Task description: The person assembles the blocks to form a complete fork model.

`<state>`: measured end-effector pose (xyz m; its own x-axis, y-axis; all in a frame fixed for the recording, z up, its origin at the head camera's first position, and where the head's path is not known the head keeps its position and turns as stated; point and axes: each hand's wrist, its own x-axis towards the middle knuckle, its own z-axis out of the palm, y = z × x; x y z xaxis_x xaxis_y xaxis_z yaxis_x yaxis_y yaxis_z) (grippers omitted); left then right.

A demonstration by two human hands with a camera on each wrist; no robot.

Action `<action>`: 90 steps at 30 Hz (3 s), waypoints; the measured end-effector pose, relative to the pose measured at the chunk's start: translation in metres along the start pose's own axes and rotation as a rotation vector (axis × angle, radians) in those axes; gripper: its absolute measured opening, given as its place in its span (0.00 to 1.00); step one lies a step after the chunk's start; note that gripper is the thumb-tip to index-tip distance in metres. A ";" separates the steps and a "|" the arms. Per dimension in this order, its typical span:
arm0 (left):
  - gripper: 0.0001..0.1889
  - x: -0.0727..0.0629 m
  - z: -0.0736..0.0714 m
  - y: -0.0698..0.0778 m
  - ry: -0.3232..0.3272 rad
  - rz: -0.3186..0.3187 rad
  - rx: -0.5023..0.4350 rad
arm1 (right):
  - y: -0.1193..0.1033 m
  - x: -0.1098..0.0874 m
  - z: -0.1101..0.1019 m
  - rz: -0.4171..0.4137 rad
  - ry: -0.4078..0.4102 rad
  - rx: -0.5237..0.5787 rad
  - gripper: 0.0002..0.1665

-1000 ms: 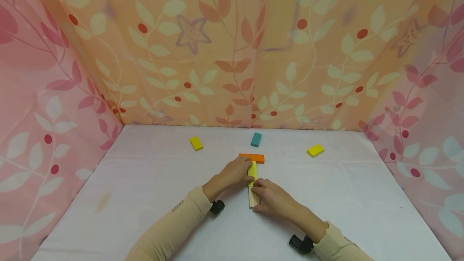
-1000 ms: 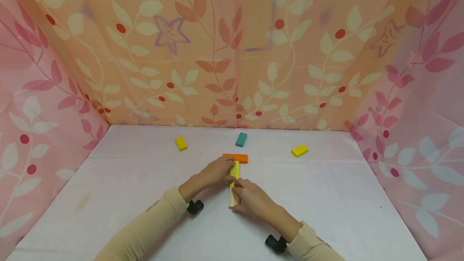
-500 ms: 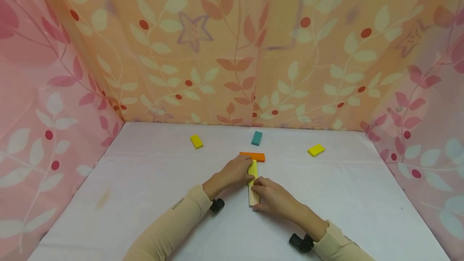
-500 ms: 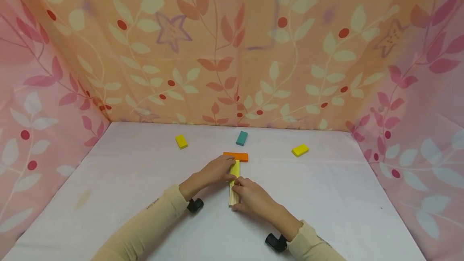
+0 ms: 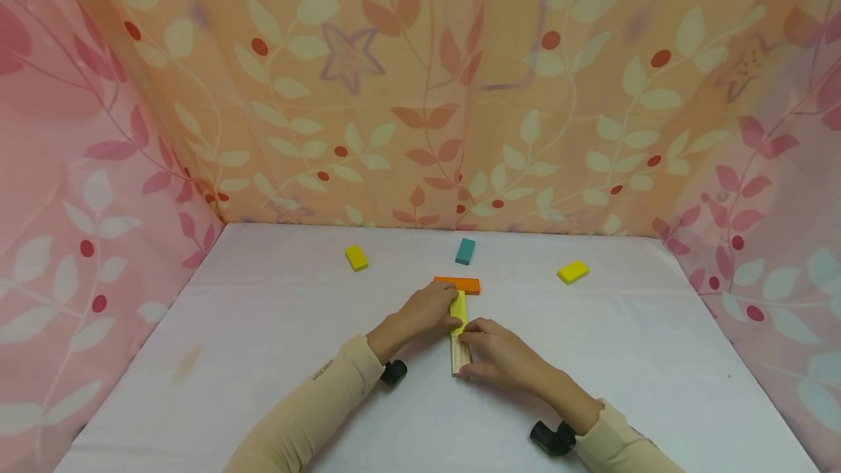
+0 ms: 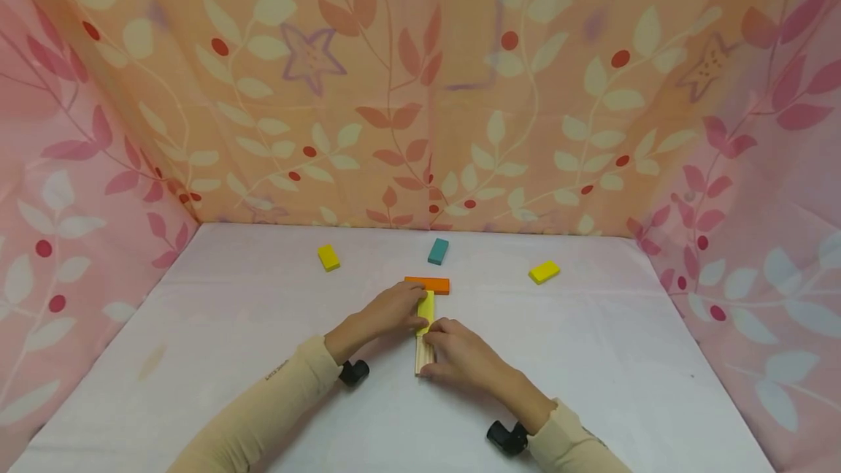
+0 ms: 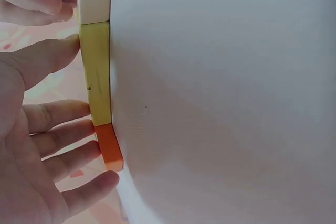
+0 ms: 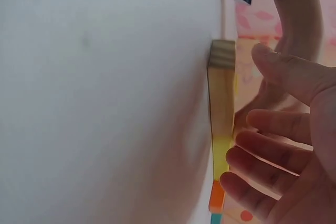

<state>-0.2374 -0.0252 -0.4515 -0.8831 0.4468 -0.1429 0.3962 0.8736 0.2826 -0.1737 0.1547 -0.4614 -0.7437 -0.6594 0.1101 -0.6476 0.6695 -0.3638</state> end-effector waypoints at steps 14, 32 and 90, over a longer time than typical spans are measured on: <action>0.31 -0.002 0.004 -0.001 -0.013 -0.003 0.000 | 0.018 -0.003 -0.022 0.142 0.004 0.115 0.18; 0.37 -0.009 0.002 -0.002 -0.054 0.056 -0.030 | 0.057 -0.009 -0.043 0.258 0.094 0.238 0.17; 0.41 -0.006 0.004 -0.006 -0.092 0.037 -0.051 | 0.188 -0.008 -0.094 0.610 0.112 -0.038 0.27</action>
<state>-0.2336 -0.0319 -0.4565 -0.8404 0.4963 -0.2176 0.4127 0.8465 0.3365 -0.3050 0.3186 -0.4434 -0.9932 -0.1157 -0.0097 -0.1045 0.9274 -0.3593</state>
